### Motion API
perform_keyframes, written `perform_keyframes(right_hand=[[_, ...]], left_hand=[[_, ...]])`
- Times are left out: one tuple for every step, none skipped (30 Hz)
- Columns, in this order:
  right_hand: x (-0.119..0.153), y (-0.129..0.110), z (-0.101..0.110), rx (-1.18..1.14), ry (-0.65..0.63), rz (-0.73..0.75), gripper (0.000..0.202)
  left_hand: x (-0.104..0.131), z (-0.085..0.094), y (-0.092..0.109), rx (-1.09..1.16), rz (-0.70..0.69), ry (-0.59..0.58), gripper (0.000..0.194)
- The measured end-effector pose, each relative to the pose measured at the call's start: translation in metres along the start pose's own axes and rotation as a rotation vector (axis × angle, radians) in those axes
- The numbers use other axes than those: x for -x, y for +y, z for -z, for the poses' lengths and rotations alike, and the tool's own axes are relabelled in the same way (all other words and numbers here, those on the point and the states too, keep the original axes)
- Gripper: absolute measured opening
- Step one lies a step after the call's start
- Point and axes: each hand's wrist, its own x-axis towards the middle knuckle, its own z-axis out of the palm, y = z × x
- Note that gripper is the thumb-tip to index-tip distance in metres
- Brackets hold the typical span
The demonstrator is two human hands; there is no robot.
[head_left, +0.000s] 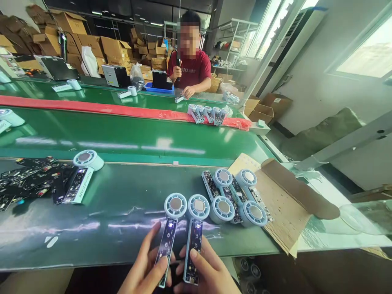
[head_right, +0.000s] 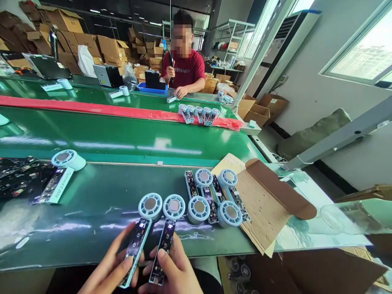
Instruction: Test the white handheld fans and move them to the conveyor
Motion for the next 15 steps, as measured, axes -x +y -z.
perform_keyframes(right_hand=[[0.007,-0.004,0.003,0.004,-0.008,-0.02,0.061],[0.014,-0.006,0.007,0.018,-0.004,-0.037,0.062],[0.021,-0.008,0.01,0.04,0.014,-0.057,0.064],[0.027,-0.009,0.014,0.063,0.04,-0.074,0.066],[0.033,-0.009,0.018,0.084,0.07,-0.092,0.068],[0.038,-0.009,0.021,0.101,0.102,-0.107,0.07],[0.041,-0.008,0.024,0.115,0.129,-0.119,0.07],[0.044,-0.007,0.027,0.131,0.149,-0.129,0.07],[0.047,-0.006,0.029,0.149,0.161,-0.134,0.069],[0.048,-0.004,0.031,0.165,0.168,-0.132,0.069],[0.049,-0.003,0.032,0.179,0.172,-0.127,0.068],[0.05,-0.002,0.033,0.191,0.172,-0.119,0.067],[0.05,-0.001,0.034,0.202,0.17,-0.11,0.066],[0.05,0.0,0.034,0.212,0.165,-0.103,0.066],[0.051,0.001,0.034,0.221,0.16,-0.096,0.066]], left_hand=[[0.002,0.0,-0.001,0.055,0.041,-0.041,0.066],[0.005,-0.001,-0.003,0.11,0.077,-0.072,0.062],[0.008,-0.002,-0.006,0.16,0.112,-0.089,0.059],[0.01,-0.003,-0.01,0.194,0.144,-0.091,0.057],[0.013,-0.005,-0.014,0.215,0.173,-0.086,0.055],[0.015,-0.007,-0.018,0.23,0.193,-0.08,0.053],[0.016,-0.009,-0.022,0.244,0.204,-0.072,0.052],[0.017,-0.011,-0.026,0.257,0.208,-0.062,0.052],[0.017,-0.013,-0.029,0.265,0.208,-0.05,0.052],[0.017,-0.015,-0.031,0.262,0.205,-0.038,0.054],[0.017,-0.017,-0.032,0.246,0.203,-0.022,0.055],[0.017,-0.018,-0.032,0.218,0.2,-0.004,0.057],[0.017,-0.02,-0.032,0.186,0.199,0.013,0.059],[0.018,-0.021,-0.031,0.158,0.197,0.026,0.059],[0.019,-0.022,-0.029,0.137,0.195,0.035,0.059]])
